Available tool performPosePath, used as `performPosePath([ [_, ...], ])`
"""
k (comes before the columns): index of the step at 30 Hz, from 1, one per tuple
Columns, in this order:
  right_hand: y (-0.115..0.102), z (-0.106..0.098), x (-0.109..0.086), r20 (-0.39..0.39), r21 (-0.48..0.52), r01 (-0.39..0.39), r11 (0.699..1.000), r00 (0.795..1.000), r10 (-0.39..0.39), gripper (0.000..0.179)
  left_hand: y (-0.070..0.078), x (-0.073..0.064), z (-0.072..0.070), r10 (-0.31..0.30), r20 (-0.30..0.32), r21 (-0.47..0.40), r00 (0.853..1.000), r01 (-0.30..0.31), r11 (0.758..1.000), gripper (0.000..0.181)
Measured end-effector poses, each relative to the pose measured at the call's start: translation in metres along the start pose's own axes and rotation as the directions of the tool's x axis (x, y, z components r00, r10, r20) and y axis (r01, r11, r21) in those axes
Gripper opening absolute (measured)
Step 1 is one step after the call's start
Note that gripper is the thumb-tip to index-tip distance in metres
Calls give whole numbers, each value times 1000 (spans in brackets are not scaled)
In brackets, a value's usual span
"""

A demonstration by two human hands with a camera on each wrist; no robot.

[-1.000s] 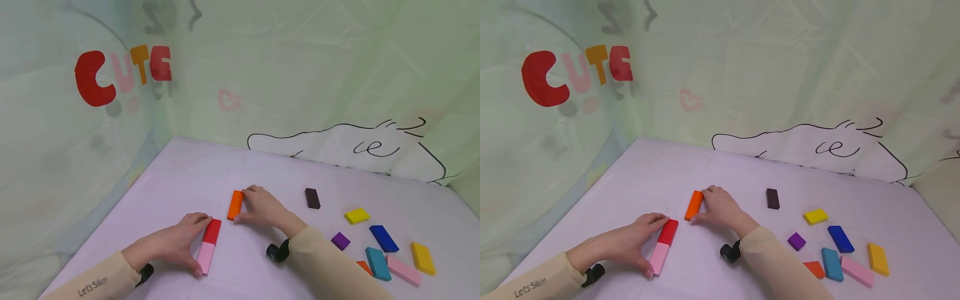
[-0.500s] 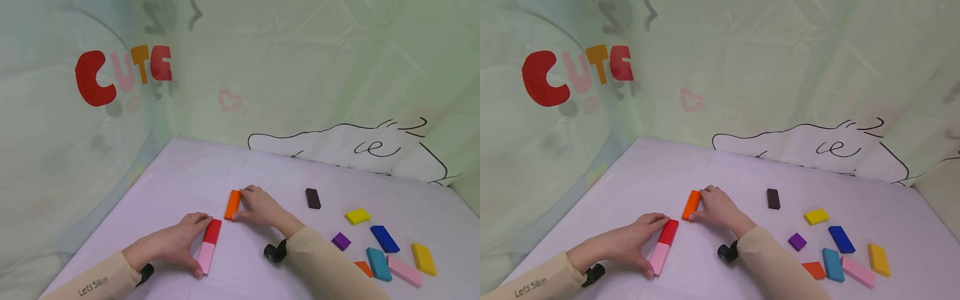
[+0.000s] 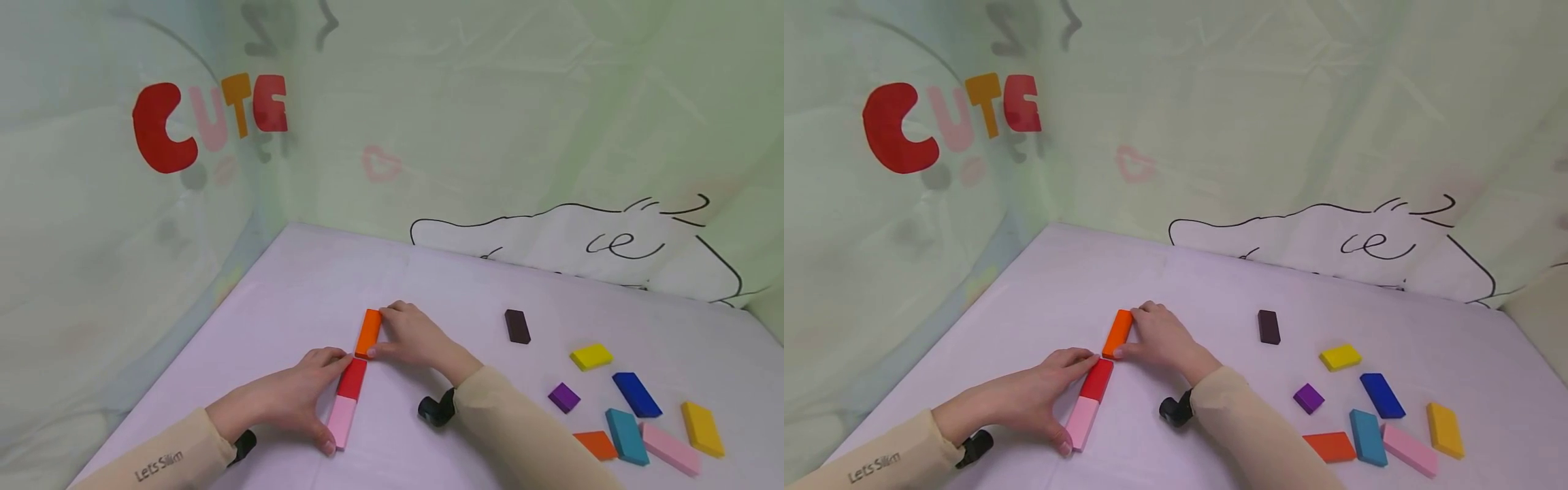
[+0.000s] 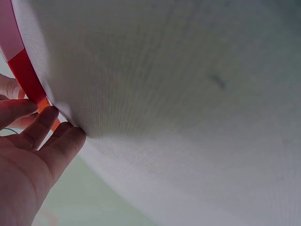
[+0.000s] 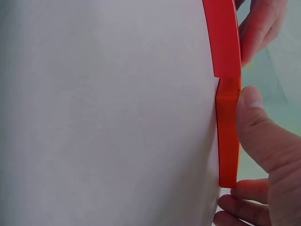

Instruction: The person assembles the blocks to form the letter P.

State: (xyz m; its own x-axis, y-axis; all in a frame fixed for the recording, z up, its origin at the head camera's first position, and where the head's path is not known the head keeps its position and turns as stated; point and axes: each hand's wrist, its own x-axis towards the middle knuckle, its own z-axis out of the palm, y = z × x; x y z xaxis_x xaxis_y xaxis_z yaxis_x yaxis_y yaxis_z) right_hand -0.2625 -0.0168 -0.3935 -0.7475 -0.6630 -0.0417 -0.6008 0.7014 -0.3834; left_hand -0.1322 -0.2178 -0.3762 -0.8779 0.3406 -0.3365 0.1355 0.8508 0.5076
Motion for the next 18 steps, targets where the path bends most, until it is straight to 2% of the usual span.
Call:
performPosePath([
  [18,-6,2,2,4,4,37,999,999,-37,72,0,0,0,18,-2,-1,1000,-18,1000,118],
])
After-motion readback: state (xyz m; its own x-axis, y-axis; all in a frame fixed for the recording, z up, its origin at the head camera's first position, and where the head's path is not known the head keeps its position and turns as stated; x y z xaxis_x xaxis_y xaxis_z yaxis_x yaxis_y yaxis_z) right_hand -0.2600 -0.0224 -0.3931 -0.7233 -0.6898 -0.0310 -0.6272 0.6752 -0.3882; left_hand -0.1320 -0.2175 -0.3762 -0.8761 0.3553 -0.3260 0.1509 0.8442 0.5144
